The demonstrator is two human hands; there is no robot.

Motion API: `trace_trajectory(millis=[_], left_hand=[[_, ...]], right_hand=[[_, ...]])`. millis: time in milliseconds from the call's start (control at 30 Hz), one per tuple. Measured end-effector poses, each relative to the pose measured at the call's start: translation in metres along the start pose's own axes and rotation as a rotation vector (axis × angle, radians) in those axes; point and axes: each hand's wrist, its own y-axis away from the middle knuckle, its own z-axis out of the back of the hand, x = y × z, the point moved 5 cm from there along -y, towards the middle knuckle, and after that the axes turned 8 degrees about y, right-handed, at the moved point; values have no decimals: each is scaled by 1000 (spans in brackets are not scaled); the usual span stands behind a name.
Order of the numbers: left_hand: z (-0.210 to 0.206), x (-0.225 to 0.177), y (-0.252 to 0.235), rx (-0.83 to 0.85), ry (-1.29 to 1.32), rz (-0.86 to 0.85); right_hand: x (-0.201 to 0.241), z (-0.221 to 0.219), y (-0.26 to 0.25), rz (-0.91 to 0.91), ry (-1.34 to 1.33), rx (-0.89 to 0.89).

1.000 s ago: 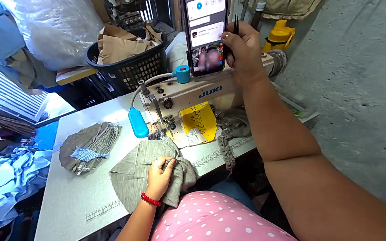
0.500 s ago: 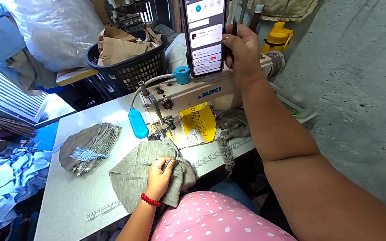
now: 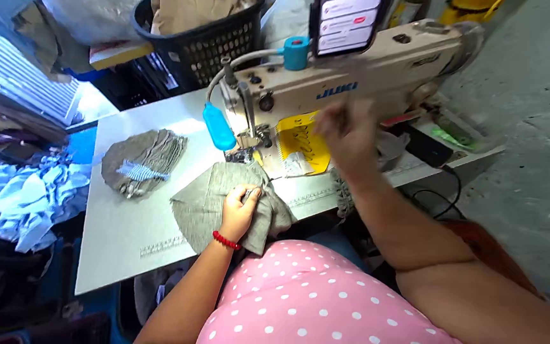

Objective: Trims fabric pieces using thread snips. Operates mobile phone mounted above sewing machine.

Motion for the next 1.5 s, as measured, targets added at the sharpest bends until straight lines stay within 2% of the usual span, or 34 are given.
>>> trace_trajectory(millis=[67,100,167,400,600,733,867,967,1067,1100,1167,1233,1267,1333,1500], left_hand=[[-1,-1,0,6,20,-22],[-2,-2,1,13,25,-38],[-2,-4,2,21,27,-59],[28,-8,-1,-49,-175,-17],[15,-21,-8,183,-330,82],[3,-27,-14,182,-304,44],[9,-18,-15,175,-187,-12],[6,-11,-13,173,-184,29],[4,-10,-13,104,-167,41],[5,-10,-13,83,-152,34],[7,-8,-12,62,-113,19],[7,-6,-12,57,-70,4],[7,-4,-11,56,-63,-7],[6,-3,-11,53,-57,-12],[7,-2,-11,26,-41,22]], right_hand=[[0,-53,54,-99,-6,317],[-7,-73,73,-158,-4,415],[-16,-97,94,-229,-29,477],[-28,-92,84,-201,-93,468],[-20,-96,84,-170,-184,483],[-19,-97,82,-138,-185,486],[-29,-87,74,-94,-69,465],[-34,-89,74,-139,113,455],[-15,-80,74,-97,339,330],[-6,-75,76,-61,312,289],[9,-75,88,-107,-5,331],[12,-94,106,-376,-492,551],[10,-104,114,-513,-638,650],[0,-117,121,-660,-707,700],[-10,-123,119,-740,-672,662]])
